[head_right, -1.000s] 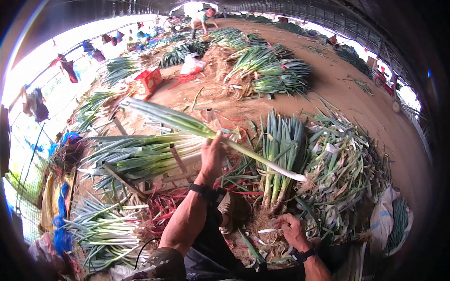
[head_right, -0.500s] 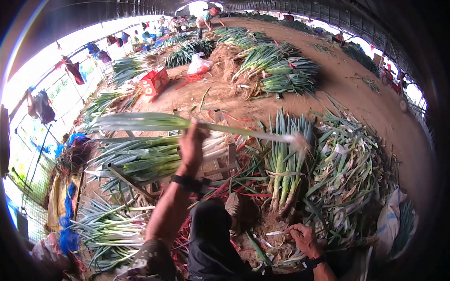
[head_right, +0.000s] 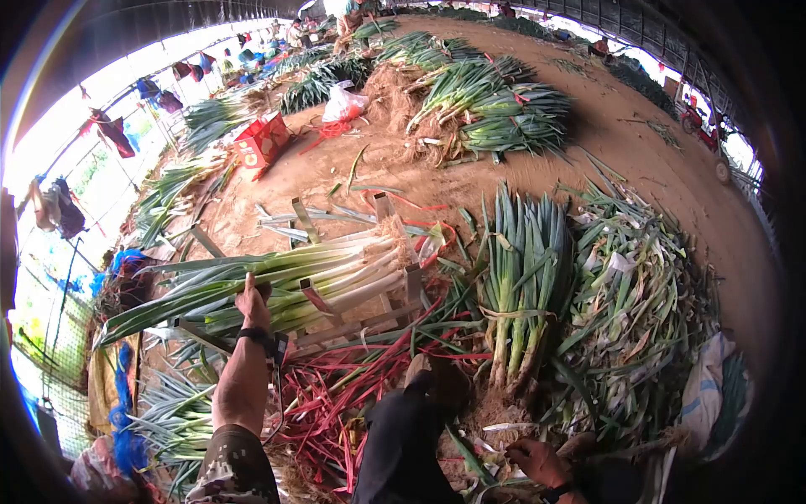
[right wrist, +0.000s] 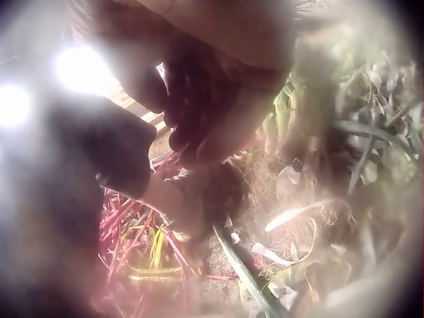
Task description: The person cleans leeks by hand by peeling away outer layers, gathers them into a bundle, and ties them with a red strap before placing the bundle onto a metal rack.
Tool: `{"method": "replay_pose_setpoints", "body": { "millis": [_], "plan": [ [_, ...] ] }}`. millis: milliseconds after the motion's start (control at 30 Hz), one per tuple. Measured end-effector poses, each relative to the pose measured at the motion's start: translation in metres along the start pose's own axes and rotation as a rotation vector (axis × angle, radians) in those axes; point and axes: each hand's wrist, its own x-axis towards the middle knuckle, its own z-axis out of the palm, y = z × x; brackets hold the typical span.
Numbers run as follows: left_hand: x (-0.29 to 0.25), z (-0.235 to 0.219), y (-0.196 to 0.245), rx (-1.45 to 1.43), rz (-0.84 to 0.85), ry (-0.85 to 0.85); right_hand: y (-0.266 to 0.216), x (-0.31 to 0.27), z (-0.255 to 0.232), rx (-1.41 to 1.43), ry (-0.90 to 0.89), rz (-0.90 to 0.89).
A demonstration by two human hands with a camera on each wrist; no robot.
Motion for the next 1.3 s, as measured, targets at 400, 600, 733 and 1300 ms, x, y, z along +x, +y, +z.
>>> {"method": "replay_pose_setpoints", "body": {
  "millis": [400,600,733,1300],
  "plan": [
    [-0.019,0.037,-0.067,0.239,-0.313,-0.159,-0.007,0.002,0.010,-0.062,0.013,0.057],
    [-0.019,0.024,-0.063,0.471,0.150,-0.351,-0.019,0.004,0.008,-0.093,0.051,0.044],
    [0.001,0.010,-0.101,0.762,0.516,-0.421,-0.040,0.002,-0.018,-0.144,0.081,0.042],
    [-0.137,0.117,0.106,0.416,0.355,-1.033,-0.095,-0.050,-0.144,0.747,0.523,-0.293]
  ]
}}
